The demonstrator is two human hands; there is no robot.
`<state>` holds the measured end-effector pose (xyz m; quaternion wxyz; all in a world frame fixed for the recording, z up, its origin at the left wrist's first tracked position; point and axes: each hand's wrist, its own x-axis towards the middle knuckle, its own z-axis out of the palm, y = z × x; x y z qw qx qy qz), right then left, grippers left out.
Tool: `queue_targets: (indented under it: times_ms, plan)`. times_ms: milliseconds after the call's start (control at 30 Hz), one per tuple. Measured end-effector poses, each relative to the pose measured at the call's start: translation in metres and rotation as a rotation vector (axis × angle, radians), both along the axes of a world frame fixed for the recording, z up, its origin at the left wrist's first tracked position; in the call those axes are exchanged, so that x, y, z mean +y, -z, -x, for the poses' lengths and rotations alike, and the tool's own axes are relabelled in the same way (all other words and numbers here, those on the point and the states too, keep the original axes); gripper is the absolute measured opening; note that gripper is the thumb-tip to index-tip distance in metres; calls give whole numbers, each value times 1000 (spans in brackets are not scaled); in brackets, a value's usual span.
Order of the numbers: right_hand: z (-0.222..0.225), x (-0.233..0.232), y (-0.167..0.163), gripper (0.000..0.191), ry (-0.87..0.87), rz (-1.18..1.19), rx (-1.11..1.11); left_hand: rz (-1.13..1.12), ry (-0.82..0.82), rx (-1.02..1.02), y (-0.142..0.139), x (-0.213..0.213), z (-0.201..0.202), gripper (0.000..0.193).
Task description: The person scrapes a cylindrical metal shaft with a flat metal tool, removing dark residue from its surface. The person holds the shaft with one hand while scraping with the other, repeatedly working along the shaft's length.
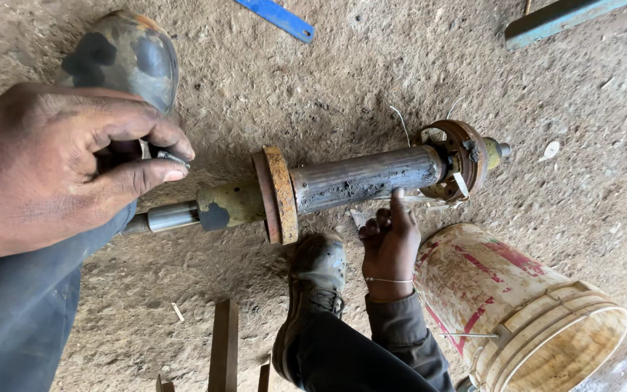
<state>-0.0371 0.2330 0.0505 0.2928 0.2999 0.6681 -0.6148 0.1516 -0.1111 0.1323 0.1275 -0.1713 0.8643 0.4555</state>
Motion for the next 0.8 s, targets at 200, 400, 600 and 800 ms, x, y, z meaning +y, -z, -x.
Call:
queue_targets:
  times_ms: [200,400,600,800]
  plan:
    - [-2,7,21,21,-129,-102,84,-25,-49,-57,6,5,0,21]
    - [8,18,33,34,-112,-93,268,7,-32,-78,7,7,4,24]
    - [12,27,31,31,-177,-133,321,-6,60,-24,11,1,1,25]
    - [20,26,29,26,-93,-211,471,43,120,74,8,-2,9,23]
